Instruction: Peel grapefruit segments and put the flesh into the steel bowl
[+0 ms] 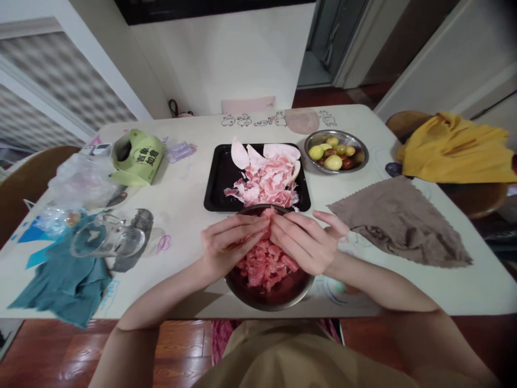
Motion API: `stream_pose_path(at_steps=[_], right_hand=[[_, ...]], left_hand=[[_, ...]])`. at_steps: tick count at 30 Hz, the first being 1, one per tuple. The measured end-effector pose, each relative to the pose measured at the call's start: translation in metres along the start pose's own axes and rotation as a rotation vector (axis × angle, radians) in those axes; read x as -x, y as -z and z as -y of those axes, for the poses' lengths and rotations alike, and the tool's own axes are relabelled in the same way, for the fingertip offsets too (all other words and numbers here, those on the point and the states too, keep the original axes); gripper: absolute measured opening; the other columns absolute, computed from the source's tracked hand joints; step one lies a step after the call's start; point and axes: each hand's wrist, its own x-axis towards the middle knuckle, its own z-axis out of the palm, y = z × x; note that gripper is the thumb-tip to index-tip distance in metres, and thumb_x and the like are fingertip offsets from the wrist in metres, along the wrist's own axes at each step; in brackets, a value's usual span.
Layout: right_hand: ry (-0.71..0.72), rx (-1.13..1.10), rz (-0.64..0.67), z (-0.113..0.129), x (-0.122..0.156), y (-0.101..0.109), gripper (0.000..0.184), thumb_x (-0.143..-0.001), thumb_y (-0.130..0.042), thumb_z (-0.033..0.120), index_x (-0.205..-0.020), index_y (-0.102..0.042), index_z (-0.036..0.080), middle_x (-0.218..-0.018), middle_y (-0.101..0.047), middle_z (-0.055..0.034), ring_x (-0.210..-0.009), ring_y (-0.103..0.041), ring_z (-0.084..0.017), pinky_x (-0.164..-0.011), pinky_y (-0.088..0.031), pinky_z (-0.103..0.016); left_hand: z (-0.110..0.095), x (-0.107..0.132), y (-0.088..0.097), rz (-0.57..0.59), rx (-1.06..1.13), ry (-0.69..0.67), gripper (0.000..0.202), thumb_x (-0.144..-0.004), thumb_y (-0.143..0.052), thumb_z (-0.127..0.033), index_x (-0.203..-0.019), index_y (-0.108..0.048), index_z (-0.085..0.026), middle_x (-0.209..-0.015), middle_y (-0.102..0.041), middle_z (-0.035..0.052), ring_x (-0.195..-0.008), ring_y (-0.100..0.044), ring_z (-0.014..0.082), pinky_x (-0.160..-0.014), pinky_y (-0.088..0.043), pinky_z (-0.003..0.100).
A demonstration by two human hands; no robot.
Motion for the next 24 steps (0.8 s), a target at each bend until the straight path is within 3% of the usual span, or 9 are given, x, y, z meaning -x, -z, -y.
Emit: stream_pose_path(at_steps=[6, 11, 14, 17, 24], right_hand=[[-0.072, -0.086, -0.028, -0.002, 0.0, -0.001, 0.016, -0.088, -0.074, 0.022, -0.075, -0.069, 0.028, -0.089, -0.08, 0.0101, -0.079, -0.071, -0.013, -0.078, -0.043, -0.036], [-0.255, -0.257, 0.01, -0.002, -0.004, 0.0, 0.01, -0.086, -0.073, 0.02, -0.085, -0.068, 0.029, -0.088, -0.079, 0.0093, -0.077, -0.07, -0.015, -0.085, -0.041, -0.041], [-0.305, -0.323, 0.023, -0.001, -0.007, 0.003, 0.012, -0.086, -0.072, 0.017, -0.086, -0.066, 0.027, -0.086, -0.079, 0.0086, -0.077, -0.069, -0.014, -0.086, -0.041, -0.041], [-0.35, -0.369, 0.041, 0.0, -0.009, 0.005, 0.013, -0.086, -0.071, 0.016, -0.087, -0.065, 0.028, -0.086, -0.078, 0.0097, -0.078, -0.07, -0.014, -0.087, -0.04, -0.04], [-0.321, -0.349, 0.041, -0.002, -0.012, 0.009, 0.01, -0.087, -0.072, 0.02, -0.09, -0.067, 0.028, -0.086, -0.08, 0.0086, -0.08, -0.072, -0.015, -0.091, -0.042, -0.042]], left_hand=[[-0.002, -0.003, 0.006, 0.073, 0.026, -0.067, 0.031, -0.086, -0.073, -0.001, -0.114, -0.074, -0.016, -0.109, -0.079, 0.0084, -0.1, -0.077, 0.0155, -0.09, -0.066, 0.028], [0.002, 0.001, 0.004, -0.006, -0.06, -0.11, 0.034, -0.085, -0.076, -0.006, -0.116, -0.072, -0.02, -0.112, -0.077, 0.0061, -0.1, -0.076, 0.0158, -0.087, -0.066, 0.029], [0.005, 0.003, 0.002, -0.011, -0.075, -0.13, 0.035, -0.085, -0.076, -0.005, -0.116, -0.07, -0.018, -0.131, -0.07, 0.0111, -0.115, -0.072, 0.0222, -0.093, -0.066, 0.037], [0.005, 0.002, 0.0, 0.025, -0.006, -0.165, 0.034, -0.085, -0.074, -0.003, -0.116, -0.068, -0.017, -0.129, -0.071, 0.0118, -0.123, -0.069, 0.0264, -0.098, -0.064, 0.044], [0.001, 0.002, 0.003, -0.008, 0.009, -0.173, 0.038, -0.083, -0.075, -0.001, -0.118, -0.068, -0.015, -0.12, -0.075, 0.0109, -0.108, -0.075, 0.0207, -0.09, -0.066, 0.034]])
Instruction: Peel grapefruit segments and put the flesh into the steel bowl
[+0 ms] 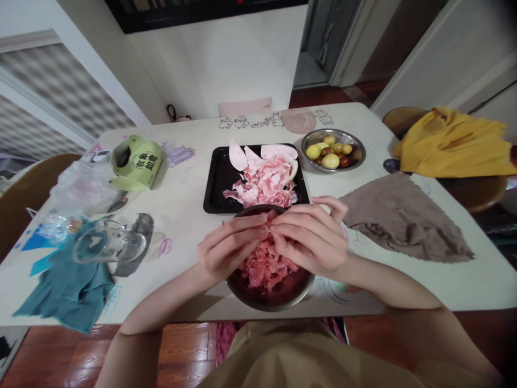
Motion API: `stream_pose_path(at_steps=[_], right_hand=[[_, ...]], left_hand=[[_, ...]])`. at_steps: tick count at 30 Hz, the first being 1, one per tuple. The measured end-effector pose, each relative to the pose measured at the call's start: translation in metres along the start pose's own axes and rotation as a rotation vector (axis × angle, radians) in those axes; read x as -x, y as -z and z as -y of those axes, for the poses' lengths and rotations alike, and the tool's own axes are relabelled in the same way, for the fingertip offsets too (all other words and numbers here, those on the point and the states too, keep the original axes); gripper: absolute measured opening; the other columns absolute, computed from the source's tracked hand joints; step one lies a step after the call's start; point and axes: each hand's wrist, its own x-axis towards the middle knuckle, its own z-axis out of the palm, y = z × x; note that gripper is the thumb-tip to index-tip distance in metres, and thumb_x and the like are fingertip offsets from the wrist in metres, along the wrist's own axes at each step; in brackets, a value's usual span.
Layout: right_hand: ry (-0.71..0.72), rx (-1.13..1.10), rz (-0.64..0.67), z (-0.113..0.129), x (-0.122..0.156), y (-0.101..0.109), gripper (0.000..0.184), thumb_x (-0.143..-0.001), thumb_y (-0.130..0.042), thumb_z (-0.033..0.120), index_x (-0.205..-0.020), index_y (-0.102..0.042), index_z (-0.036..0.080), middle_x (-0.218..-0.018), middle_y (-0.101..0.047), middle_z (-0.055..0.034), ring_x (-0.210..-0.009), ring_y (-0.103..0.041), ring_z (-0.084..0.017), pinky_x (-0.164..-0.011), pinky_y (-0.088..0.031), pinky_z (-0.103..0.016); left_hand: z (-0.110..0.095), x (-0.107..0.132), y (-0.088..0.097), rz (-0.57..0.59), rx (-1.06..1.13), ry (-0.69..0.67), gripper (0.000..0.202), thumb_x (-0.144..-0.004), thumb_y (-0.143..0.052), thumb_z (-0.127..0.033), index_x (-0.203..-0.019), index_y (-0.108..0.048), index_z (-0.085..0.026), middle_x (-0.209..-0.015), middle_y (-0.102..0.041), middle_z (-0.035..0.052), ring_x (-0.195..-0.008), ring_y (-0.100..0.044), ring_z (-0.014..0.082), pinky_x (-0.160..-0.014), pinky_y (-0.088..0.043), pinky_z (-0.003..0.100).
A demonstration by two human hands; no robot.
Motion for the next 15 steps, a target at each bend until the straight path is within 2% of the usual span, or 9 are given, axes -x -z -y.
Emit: stream_pose_path(at_steps=[4, 7, 10, 15], right_hand=[[0.049, 0.023, -0.019, -0.001, -0.001, 0.002, 0.016, -0.084, -0.076, 0.023, -0.097, -0.071, 0.03, -0.093, -0.081, 0.0073, -0.084, -0.073, -0.019, -0.095, -0.043, -0.047], [0.09, 0.053, -0.021, -0.003, 0.002, 0.003, 0.018, -0.084, -0.078, 0.023, -0.099, -0.073, 0.033, -0.096, -0.08, 0.0082, -0.086, -0.072, -0.019, -0.092, -0.045, -0.047], [0.133, 0.094, -0.032, -0.004, 0.005, 0.004, 0.012, -0.086, -0.078, 0.027, -0.095, -0.073, 0.034, -0.095, -0.08, 0.0092, -0.086, -0.073, -0.018, -0.087, -0.045, -0.045], [0.021, 0.104, 0.002, -0.004, -0.001, 0.011, 0.009, -0.088, -0.075, 0.025, -0.091, -0.07, 0.032, -0.09, -0.08, 0.0096, -0.08, -0.072, -0.017, -0.088, -0.043, -0.044]], left_hand=[[0.001, 0.001, 0.001, -0.052, -0.022, 0.007, 0.039, -0.083, -0.077, -0.003, -0.118, -0.069, -0.018, -0.117, -0.077, 0.0078, -0.106, -0.076, 0.0198, -0.089, -0.067, 0.033], [0.002, 0.001, 0.0, -0.04, -0.017, -0.004, 0.038, -0.083, -0.077, -0.003, -0.118, -0.07, -0.018, -0.116, -0.077, 0.0081, -0.105, -0.076, 0.0198, -0.089, -0.067, 0.033], [0.002, 0.002, -0.001, -0.007, 0.042, -0.02, 0.038, -0.085, -0.075, -0.002, -0.119, -0.069, -0.017, -0.116, -0.077, 0.0094, -0.107, -0.076, 0.0212, -0.088, -0.067, 0.035], [0.0, 0.002, -0.002, 0.046, 0.123, 0.021, 0.033, -0.088, -0.071, -0.003, -0.118, -0.069, -0.018, -0.116, -0.078, 0.0091, -0.107, -0.076, 0.0203, -0.089, -0.067, 0.034]])
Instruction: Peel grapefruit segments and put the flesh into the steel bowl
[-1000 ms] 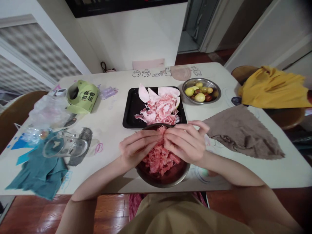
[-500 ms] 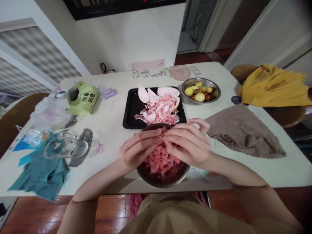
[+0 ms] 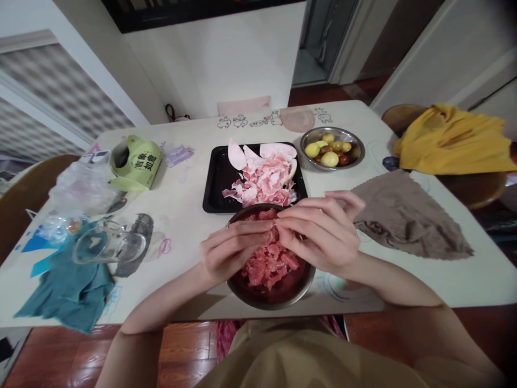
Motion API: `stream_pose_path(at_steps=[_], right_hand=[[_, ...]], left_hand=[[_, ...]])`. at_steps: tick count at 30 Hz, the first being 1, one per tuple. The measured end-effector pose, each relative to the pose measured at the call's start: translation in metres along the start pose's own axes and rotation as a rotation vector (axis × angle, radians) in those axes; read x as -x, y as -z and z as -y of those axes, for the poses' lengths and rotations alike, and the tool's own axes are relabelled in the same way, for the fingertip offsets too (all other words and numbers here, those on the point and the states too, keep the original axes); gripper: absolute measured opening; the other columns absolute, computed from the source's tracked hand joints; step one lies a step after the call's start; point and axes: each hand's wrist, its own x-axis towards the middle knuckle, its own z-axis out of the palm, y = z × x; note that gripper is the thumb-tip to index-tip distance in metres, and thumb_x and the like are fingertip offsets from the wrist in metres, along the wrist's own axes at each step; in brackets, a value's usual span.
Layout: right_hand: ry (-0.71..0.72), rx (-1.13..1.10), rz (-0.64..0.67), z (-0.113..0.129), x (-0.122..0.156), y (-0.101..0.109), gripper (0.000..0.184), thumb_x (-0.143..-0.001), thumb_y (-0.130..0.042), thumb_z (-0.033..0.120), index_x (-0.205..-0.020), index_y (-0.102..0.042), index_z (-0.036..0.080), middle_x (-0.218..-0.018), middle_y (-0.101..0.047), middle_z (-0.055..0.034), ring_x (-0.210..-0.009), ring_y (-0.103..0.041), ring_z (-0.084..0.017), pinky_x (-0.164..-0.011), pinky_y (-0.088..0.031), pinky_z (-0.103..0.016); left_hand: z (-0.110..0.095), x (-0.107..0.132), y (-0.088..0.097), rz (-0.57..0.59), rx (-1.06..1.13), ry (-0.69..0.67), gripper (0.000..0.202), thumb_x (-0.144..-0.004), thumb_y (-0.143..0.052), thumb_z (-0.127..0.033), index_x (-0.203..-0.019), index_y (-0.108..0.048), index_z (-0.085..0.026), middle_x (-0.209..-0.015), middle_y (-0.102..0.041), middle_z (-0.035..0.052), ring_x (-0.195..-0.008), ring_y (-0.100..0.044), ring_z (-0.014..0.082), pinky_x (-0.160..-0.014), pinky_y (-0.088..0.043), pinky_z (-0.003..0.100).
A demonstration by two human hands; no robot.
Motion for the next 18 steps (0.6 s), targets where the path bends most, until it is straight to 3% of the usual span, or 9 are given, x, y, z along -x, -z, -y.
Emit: stream_pose_path(at_steps=[5, 9, 13, 18], right_hand=[[-0.084, -0.01, -0.058, -0.012, -0.006, -0.004, 0.016, -0.085, -0.075, 0.019, -0.094, -0.071, 0.032, -0.091, -0.08, 0.0081, -0.084, -0.071, -0.02, -0.092, -0.04, -0.048], [-0.216, 0.022, -0.078, -0.043, 0.001, -0.032, 0.007, -0.09, -0.071, 0.024, -0.091, -0.071, 0.031, -0.094, -0.079, 0.005, -0.09, -0.069, -0.022, -0.097, -0.038, -0.049], [-0.306, 0.033, 0.055, -0.083, 0.016, -0.068, 0.016, -0.099, -0.057, 0.027, -0.089, -0.069, 0.027, -0.086, -0.076, 0.0031, -0.082, -0.063, -0.018, -0.101, -0.035, -0.048], [-0.353, 0.154, 0.234, -0.113, 0.032, -0.093, 0.026, -0.101, -0.049, 0.03, -0.087, -0.07, 0.023, -0.087, -0.075, -0.0022, -0.087, -0.059, -0.022, -0.102, -0.033, -0.049]], left_hand=[[0.0, 0.0, -0.002, -0.067, 0.068, 0.168, 0.028, -0.086, -0.073, -0.002, -0.108, -0.071, -0.018, -0.11, -0.079, 0.0085, -0.103, -0.077, 0.019, -0.089, -0.066, 0.031], [0.001, 0.002, -0.006, -0.132, 0.182, 0.322, 0.031, -0.086, -0.074, -0.004, -0.113, -0.068, -0.018, -0.113, -0.078, 0.0096, -0.109, -0.075, 0.0195, -0.08, -0.067, 0.025], [0.005, 0.0, -0.007, -0.162, 0.227, 0.42, 0.027, -0.089, -0.073, -0.011, -0.114, -0.067, -0.018, -0.116, -0.076, 0.0113, -0.112, -0.074, 0.0205, -0.078, -0.067, 0.023], [0.01, -0.008, 0.0, -0.076, 0.21, 0.54, 0.022, -0.089, -0.076, -0.019, -0.11, -0.071, -0.018, -0.112, -0.076, 0.009, -0.104, -0.075, 0.0186, -0.082, -0.067, 0.026]])
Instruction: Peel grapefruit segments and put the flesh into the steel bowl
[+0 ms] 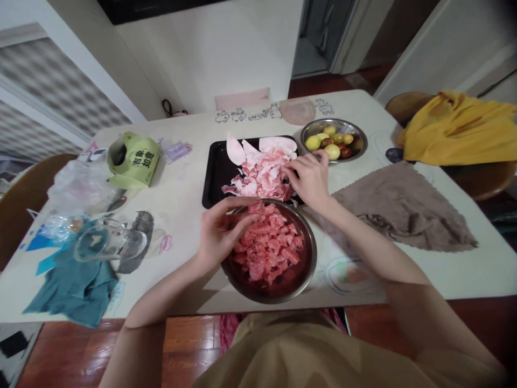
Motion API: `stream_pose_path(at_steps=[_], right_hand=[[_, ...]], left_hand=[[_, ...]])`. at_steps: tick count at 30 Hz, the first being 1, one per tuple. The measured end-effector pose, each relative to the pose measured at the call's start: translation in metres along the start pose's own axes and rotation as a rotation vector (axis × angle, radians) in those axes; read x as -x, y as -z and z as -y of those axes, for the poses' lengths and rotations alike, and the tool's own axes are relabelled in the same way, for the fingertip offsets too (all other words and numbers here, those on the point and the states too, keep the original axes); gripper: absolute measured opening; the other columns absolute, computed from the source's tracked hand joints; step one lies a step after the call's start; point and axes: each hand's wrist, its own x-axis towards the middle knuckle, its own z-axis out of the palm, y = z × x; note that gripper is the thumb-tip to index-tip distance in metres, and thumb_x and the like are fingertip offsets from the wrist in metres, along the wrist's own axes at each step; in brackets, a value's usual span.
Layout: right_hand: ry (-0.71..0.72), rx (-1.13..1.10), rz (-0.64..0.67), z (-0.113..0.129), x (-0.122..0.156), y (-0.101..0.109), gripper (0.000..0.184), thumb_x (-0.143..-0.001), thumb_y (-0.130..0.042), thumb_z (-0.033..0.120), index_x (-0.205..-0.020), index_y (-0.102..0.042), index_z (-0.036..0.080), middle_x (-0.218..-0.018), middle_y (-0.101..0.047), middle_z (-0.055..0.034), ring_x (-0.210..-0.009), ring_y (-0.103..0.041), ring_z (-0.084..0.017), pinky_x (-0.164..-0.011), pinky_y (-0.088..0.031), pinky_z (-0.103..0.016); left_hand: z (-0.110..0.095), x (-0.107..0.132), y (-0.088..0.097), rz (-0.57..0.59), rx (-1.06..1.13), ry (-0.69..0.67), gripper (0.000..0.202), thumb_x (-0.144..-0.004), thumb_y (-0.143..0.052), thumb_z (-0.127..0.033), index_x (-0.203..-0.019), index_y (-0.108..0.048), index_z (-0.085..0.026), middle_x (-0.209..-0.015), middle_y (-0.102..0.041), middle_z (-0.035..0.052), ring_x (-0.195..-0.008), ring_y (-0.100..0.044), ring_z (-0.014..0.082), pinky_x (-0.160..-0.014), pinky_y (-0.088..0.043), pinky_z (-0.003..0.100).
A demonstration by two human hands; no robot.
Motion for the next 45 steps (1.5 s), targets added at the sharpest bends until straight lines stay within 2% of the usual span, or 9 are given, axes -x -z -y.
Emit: stream_pose_path(at_steps=[4, 12, 20, 26, 30, 34, 38, 41, 45], right_hand=[[-0.003, 0.037, 0.103, -0.003, 0.001, -0.002, 0.031, -0.099, -0.041, 0.019, -0.103, -0.071, 0.024, -0.099, -0.075, -0.0052, -0.096, -0.06, -0.024, -0.105, -0.032, -0.048], [0.002, -0.067, 0.134, -0.003, 0.0, 0.005, 0.032, -0.098, -0.043, 0.019, -0.104, -0.073, 0.027, -0.098, -0.076, -0.0037, -0.102, -0.06, -0.026, -0.111, -0.03, -0.053], [0.046, -0.157, 0.174, 0.007, -0.002, 0.021, 0.03, -0.097, -0.046, 0.017, -0.105, -0.074, 0.026, -0.103, -0.076, -0.0033, -0.104, -0.061, -0.025, -0.11, -0.032, -0.052], [0.226, -0.336, 0.482, 0.038, 0.0, 0.057, 0.019, -0.096, -0.056, 0.02, -0.096, -0.074, 0.021, -0.093, -0.074, -0.0043, -0.094, -0.061, -0.022, -0.094, -0.039, -0.042], [0.369, -0.334, 0.671, 0.049, 0.008, 0.062, 0.023, -0.096, -0.053, 0.014, -0.105, -0.074, 0.02, -0.097, -0.069, -0.0059, -0.097, -0.057, -0.022, -0.093, -0.04, -0.04], [0.411, -0.299, 0.78, 0.052, 0.016, 0.062, 0.02, -0.095, -0.054, 0.012, -0.1, -0.072, 0.017, -0.1, -0.067, -0.0088, -0.1, -0.056, -0.024, -0.091, -0.041, -0.039], [0.392, -0.302, 0.872, 0.049, 0.013, 0.071, 0.017, -0.093, -0.057, 0.011, -0.085, -0.07, 0.018, -0.089, -0.066, -0.0053, -0.091, -0.058, -0.021, -0.09, -0.041, -0.037], [0.373, -0.27, 0.951, 0.046, 0.008, 0.078, 0.015, -0.091, -0.059, 0.01, -0.085, -0.07, 0.019, -0.088, -0.068, -0.0038, -0.088, -0.06, -0.02, -0.087, -0.041, -0.035], [0.334, -0.236, 0.91, 0.044, 0.01, 0.078, 0.017, -0.092, -0.057, 0.009, -0.093, -0.071, 0.018, -0.096, -0.071, -0.0062, -0.092, -0.063, -0.02, -0.085, -0.042, -0.034]], left_hand=[[-0.002, -0.005, 0.008, 0.082, -0.151, 0.022, 0.022, -0.088, -0.077, -0.023, -0.109, -0.074, -0.019, -0.11, -0.078, 0.006, -0.103, -0.074, 0.0171, -0.09, -0.064, 0.026], [0.002, -0.012, 0.013, 0.405, -0.385, 0.025, 0.019, -0.093, -0.071, -0.023, -0.111, -0.073, -0.019, -0.11, -0.078, 0.0052, -0.102, -0.075, 0.0174, -0.096, -0.058, 0.029], [0.01, -0.011, 0.011, 0.658, -0.373, -0.07, 0.02, -0.092, -0.071, -0.021, -0.112, -0.073, -0.019, -0.12, -0.075, 0.0085, -0.119, -0.069, 0.0218, -0.108, -0.055, 0.04], [0.012, -0.012, 0.017, 0.619, -0.539, -0.044, 0.021, -0.096, -0.065, -0.022, -0.115, -0.073, -0.019, -0.12, -0.076, 0.0086, -0.116, -0.071, 0.0238, -0.105, -0.057, 0.042], [0.012, -0.01, 0.018, 0.676, -0.691, 0.013, 0.024, -0.099, -0.057, -0.016, -0.115, -0.073, -0.021, -0.119, -0.076, 0.0069, -0.108, -0.074, 0.024, -0.096, -0.06, 0.04], [0.007, -0.01, 0.018, 0.775, -0.592, -0.033, 0.028, -0.098, -0.055, -0.012, -0.119, -0.072, -0.021, -0.121, -0.076, 0.0065, -0.109, -0.074, 0.0227, -0.096, -0.06, 0.037], [0.001, -0.012, 0.022, 0.854, -0.46, -0.024, 0.043, -0.094, -0.049, 0.0, -0.122, -0.071, -0.023, -0.124, -0.075, 0.0047, -0.112, -0.072, 0.0188, -0.098, -0.058, 0.033], [-0.002, -0.014, 0.027, 0.734, -0.531, 0.018, 0.049, -0.091, -0.047, 0.004, -0.123, -0.07, -0.024, -0.124, -0.075, 0.0039, -0.113, -0.072, 0.0188, -0.099, -0.057, 0.033], [0.0, -0.015, 0.03, 0.515, -0.775, 0.062, 0.036, -0.095, -0.049, -0.005, -0.115, -0.073, -0.022, -0.115, -0.077, 0.0053, -0.102, -0.075, 0.0212, -0.09, -0.059, 0.033]])
